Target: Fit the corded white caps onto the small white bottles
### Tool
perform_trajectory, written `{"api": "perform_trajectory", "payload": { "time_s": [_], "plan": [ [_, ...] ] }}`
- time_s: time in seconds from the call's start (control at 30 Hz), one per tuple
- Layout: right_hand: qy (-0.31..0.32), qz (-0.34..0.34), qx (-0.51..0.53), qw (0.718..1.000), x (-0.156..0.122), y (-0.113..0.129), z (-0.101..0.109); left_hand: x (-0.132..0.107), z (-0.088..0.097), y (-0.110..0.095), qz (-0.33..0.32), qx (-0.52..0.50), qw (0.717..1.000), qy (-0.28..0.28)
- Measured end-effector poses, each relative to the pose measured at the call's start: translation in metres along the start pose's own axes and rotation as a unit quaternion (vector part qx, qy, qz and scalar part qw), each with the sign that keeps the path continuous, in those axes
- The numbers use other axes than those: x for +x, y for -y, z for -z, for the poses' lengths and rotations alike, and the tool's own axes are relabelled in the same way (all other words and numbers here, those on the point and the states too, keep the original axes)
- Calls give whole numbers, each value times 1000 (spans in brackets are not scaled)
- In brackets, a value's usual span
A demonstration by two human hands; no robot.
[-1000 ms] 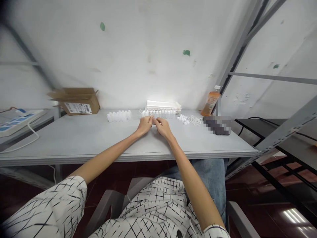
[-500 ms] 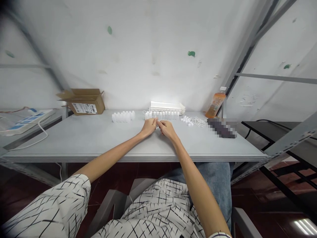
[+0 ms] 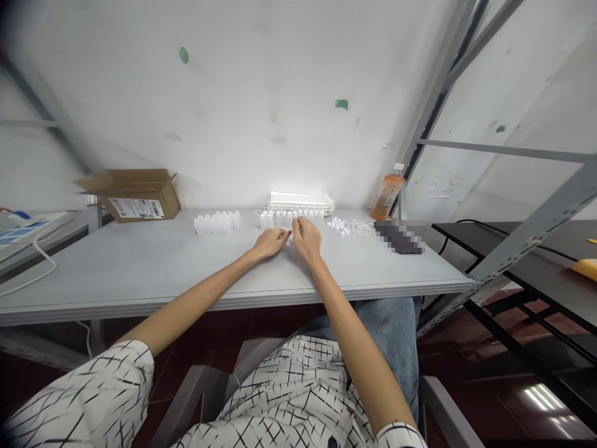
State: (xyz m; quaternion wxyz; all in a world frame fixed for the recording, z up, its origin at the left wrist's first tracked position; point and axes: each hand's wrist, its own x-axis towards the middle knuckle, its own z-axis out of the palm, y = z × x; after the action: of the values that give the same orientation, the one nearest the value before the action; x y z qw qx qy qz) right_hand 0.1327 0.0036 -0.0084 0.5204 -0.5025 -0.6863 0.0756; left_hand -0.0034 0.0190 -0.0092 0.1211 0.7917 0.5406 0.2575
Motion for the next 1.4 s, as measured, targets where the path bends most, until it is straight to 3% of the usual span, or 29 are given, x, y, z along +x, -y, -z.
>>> {"api": "perform_trajectory", "payload": {
  "time_s": [0.33,0.47,0.67,0.8,1.4],
  "plan": [
    [-5,5,40,999,2,-7,-2,0,0,-1,4,21,1000,8],
    [22,-44,114,992,6,-13,5,1,6,0,15,-95,995,34],
    [31,-141,254,956,7,-17,11,2,16,6,90,-327,932,129],
    [49,-170,286,942,6,-14,12,2,17,8,95,-398,899,157],
    [82,-165,283,941,7,-12,11,3,16,9,84,-385,905,159]
  ]
}}
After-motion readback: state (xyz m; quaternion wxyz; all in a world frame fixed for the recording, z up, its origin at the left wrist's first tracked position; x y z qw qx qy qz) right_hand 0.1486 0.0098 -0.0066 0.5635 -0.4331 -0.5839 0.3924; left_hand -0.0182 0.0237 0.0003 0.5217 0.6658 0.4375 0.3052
